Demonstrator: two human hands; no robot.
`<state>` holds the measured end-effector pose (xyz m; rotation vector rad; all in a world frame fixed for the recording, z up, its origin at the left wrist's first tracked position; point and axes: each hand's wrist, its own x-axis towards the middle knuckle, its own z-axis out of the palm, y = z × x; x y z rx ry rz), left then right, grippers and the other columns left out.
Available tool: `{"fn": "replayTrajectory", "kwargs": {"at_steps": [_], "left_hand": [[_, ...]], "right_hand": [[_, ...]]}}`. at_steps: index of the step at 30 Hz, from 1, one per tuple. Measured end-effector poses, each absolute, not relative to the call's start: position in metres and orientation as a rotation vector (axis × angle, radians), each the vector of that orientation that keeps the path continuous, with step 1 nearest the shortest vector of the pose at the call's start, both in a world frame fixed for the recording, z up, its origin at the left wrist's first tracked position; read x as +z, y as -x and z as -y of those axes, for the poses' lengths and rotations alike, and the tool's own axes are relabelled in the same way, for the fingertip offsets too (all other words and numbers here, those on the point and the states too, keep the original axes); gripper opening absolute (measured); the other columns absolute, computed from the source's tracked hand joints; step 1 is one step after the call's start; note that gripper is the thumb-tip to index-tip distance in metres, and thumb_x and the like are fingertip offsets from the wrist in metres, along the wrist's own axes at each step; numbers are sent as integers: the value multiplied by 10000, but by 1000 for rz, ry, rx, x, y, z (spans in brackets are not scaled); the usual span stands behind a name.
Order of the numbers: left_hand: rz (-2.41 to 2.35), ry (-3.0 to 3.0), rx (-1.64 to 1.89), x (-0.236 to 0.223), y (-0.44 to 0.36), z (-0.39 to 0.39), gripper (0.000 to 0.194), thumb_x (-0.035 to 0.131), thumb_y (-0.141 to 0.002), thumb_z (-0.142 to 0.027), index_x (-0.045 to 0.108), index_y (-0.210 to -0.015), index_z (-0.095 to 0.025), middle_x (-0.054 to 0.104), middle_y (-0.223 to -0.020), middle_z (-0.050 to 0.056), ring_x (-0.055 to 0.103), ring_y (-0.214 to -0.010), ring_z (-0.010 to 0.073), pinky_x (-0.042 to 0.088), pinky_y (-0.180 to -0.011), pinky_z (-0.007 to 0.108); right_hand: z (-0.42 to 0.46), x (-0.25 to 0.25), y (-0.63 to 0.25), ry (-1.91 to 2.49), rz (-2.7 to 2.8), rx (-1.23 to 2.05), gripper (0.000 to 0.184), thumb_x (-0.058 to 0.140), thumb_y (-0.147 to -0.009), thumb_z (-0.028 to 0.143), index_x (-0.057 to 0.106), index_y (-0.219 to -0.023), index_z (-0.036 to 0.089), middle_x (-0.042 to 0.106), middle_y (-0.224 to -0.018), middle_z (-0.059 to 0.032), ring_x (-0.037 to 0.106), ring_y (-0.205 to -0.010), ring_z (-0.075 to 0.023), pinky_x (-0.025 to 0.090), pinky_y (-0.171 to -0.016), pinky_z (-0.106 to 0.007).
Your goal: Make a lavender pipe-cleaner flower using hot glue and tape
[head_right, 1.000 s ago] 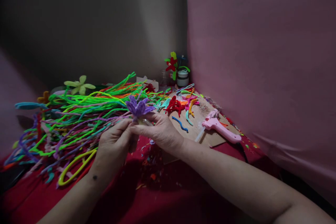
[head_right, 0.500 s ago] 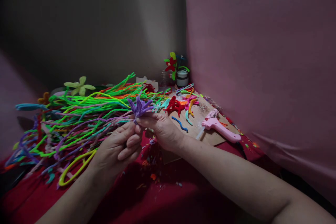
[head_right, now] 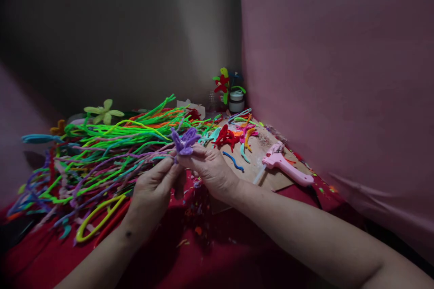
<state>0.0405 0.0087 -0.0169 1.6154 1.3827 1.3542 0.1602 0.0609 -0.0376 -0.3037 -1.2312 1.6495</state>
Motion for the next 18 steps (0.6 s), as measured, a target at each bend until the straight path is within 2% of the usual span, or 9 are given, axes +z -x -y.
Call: {"fn": "replayTrajectory", "kwargs": {"at_steps": [3,5,8,12,15,17,18], "left_hand": [[-1203,-1444,1264,-14,-40,-9,301,554,-825,-329,524,-576,-162,481,-465,-36,430,-385,64,338,-414,178],[-1045,-1280,1189,-13,-38,-11,313,573,-813,-356,525,-583,-149,476,-455,-38,409,-344,49,328,-377,163],[-732,-1017,1041,-18,-35,-13,303,567,-816,-373,517,-619,-147,432,-413,-61,272,-257,18,271,-292,139],[-444,-890,922,-27,-29,-13,243,544,-831,-364,549,-702,-157,419,-406,-79,168,-220,4,230,-240,124],[-533,-977,913,-22,-27,-13,265,524,-841,-380,565,-703,-157,450,-413,-64,251,-228,24,285,-260,145],[-739,-1172,946,-14,-27,-14,277,526,-843,-373,590,-697,-146,540,-488,-17,434,-329,64,405,-365,181],[-867,-1298,977,-9,-27,-15,259,546,-834,-356,609,-703,-141,591,-559,12,532,-444,94,466,-469,205]], "right_hand": [[-58,-33,-162,307,1317,1740,266,639,-762,417,700,-952,241,615,-614,21,495,-476,-101,414,-510,-259],[-57,-30,-163,372,1362,1700,274,633,-764,422,707,-952,238,602,-572,24,545,-516,-119,453,-577,-282],[-56,-27,-166,393,1388,1604,229,642,-769,378,724,-924,231,624,-610,17,582,-631,-117,454,-707,-280],[-57,-31,-166,249,1395,1694,196,626,-791,358,725,-919,246,650,-666,14,569,-621,-97,438,-655,-248],[-55,-32,-166,270,1377,1679,193,627,-792,349,722,-916,236,628,-637,18,564,-600,-96,445,-636,-247],[-54,-30,-166,328,1376,1642,220,610,-801,361,715,-936,224,584,-569,29,530,-529,-95,441,-582,-251],[-53,-29,-167,358,1380,1598,224,610,-798,365,715,-934,220,568,-559,31,513,-515,-95,435,-565,-252]]}}
